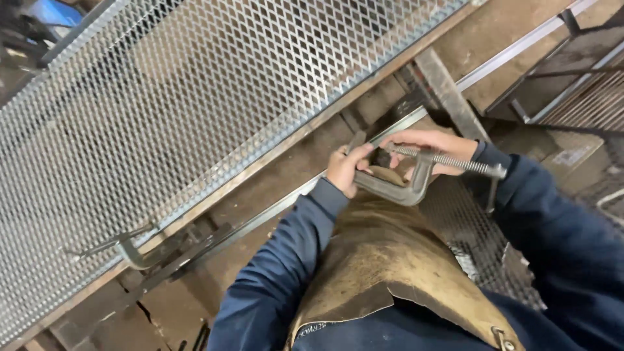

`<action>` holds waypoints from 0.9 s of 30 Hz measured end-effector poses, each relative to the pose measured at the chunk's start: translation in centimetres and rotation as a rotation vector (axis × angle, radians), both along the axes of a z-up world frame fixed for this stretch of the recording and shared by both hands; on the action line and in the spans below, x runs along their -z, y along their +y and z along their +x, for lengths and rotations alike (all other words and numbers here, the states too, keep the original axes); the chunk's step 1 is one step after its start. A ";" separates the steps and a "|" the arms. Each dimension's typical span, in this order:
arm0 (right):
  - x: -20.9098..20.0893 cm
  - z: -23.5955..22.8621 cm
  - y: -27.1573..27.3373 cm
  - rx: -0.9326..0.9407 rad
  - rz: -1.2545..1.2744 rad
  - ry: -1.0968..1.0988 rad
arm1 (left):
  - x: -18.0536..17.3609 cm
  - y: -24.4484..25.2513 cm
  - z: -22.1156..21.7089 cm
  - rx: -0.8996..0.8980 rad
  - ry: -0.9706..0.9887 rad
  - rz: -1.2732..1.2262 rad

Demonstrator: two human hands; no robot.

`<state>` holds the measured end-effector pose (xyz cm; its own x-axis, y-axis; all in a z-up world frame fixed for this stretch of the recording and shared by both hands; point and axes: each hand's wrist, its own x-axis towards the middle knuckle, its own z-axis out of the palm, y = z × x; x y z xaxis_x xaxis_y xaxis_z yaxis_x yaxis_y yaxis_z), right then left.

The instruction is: The recorder is securing a metal grate to a metal frame using C-clamps in a workshop environment.

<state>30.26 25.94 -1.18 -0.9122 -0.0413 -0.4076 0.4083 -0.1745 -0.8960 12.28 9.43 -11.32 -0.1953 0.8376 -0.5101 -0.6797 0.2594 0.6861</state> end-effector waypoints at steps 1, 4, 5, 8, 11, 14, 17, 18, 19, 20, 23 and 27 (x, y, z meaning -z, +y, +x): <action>0.5 0.4 1.1 0.139 -0.175 0.100 | 0.3 1.4 1.5 -0.078 -0.160 -0.024; 1.6 0.9 5.1 0.312 -0.126 0.132 | 1.4 5.8 4.8 -0.234 -0.414 -0.082; 1.8 1.0 6.5 0.351 0.114 0.075 | 1.8 7.4 5.7 -0.297 -0.506 -0.105; 3.2 -0.2 11.5 0.409 0.259 -0.149 | 2.1 11.6 7.3 -0.392 -0.593 -0.185; 3.5 -2.2 16.0 0.397 0.320 -0.060 | 2.1 15.3 8.1 -0.446 -0.612 -0.224; 6.0 -4.0 20.1 0.348 0.373 0.114 | 0.9 17.6 7.8 -0.421 -0.601 -0.190; 4.9 -6.2 22.6 0.194 0.688 0.131 | 1.1 18.2 7.7 -0.366 -0.679 -0.090; 6.2 -6.6 23.4 0.195 0.691 0.133 | 1.4 18.4 7.7 -0.364 -0.678 -0.087; 7.3 -7.1 24.1 0.110 0.849 0.161 | 1.8 18.6 7.7 -0.338 -0.710 -0.048; 8.5 -7.5 24.7 0.018 1.006 0.188 | 2.1 18.7 7.9 -0.315 -0.745 -0.009; 10.9 -8.7 25.8 -0.240 1.255 0.104 | 1.0 19.0 7.8 -0.301 -0.770 -0.013; 8.4 -10.3 23.8 -0.132 1.081 0.143 | 2.1 18.9 8.3 -0.298 -0.804 -0.065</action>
